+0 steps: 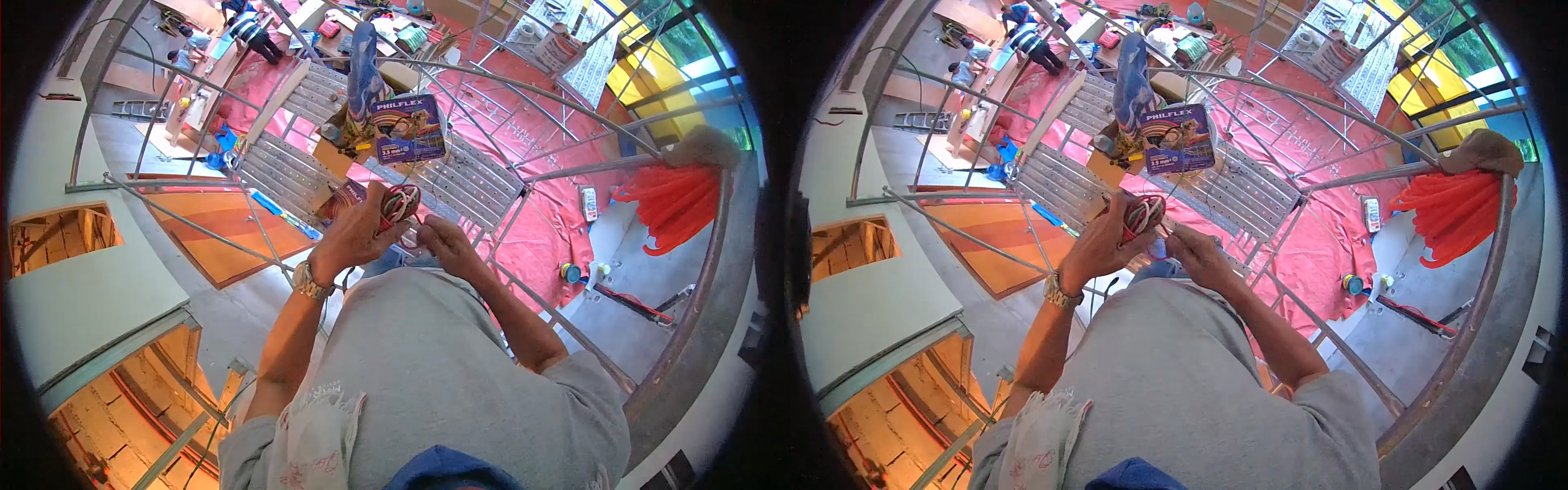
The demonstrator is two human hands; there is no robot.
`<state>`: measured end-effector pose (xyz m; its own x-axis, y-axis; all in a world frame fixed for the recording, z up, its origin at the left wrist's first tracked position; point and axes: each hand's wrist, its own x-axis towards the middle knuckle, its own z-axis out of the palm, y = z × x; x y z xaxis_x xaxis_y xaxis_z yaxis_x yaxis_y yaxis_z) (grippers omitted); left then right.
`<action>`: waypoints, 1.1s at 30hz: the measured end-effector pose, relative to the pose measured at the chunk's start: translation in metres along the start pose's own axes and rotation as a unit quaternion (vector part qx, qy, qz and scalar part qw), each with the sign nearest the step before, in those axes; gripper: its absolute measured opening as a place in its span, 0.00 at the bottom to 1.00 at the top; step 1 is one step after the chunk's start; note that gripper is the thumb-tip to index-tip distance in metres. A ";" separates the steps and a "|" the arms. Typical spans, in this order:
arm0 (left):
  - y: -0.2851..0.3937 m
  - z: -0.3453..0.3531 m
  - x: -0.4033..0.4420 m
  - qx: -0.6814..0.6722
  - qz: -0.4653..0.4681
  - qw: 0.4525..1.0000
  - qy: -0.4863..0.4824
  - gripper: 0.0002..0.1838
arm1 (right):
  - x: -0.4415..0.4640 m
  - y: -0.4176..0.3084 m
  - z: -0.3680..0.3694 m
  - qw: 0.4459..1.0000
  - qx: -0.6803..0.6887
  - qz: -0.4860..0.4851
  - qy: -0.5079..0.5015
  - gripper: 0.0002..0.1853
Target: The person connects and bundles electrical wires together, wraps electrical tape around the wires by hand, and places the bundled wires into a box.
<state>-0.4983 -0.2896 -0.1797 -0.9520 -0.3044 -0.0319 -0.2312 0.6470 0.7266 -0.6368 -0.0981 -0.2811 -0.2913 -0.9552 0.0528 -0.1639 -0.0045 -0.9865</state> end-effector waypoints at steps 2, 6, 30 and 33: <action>0.005 -0.002 0.002 0.028 -0.029 0.999 0.000 0.31 | 0.003 -0.007 0.004 0.966 0.188 0.177 0.012 0.15; -0.001 0.004 0.000 0.040 -0.023 0.999 0.007 0.32 | 0.008 -0.011 0.018 0.916 0.340 0.185 0.108 0.12; -0.019 0.026 0.000 -0.066 -0.082 0.994 0.038 0.33 | 0.043 -0.034 -0.003 0.946 0.264 0.164 0.091 0.17; -0.028 0.027 0.004 -0.043 -0.063 0.995 0.059 0.33 | 0.048 -0.041 -0.004 0.966 0.226 0.080 0.095 0.18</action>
<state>-0.5014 -0.2897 -0.2187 -0.8849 -0.4631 -0.0501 -0.3254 0.5378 0.7777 -0.6478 -0.1426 -0.2376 -0.4531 -0.8831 -0.1218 0.3136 -0.0300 -0.9491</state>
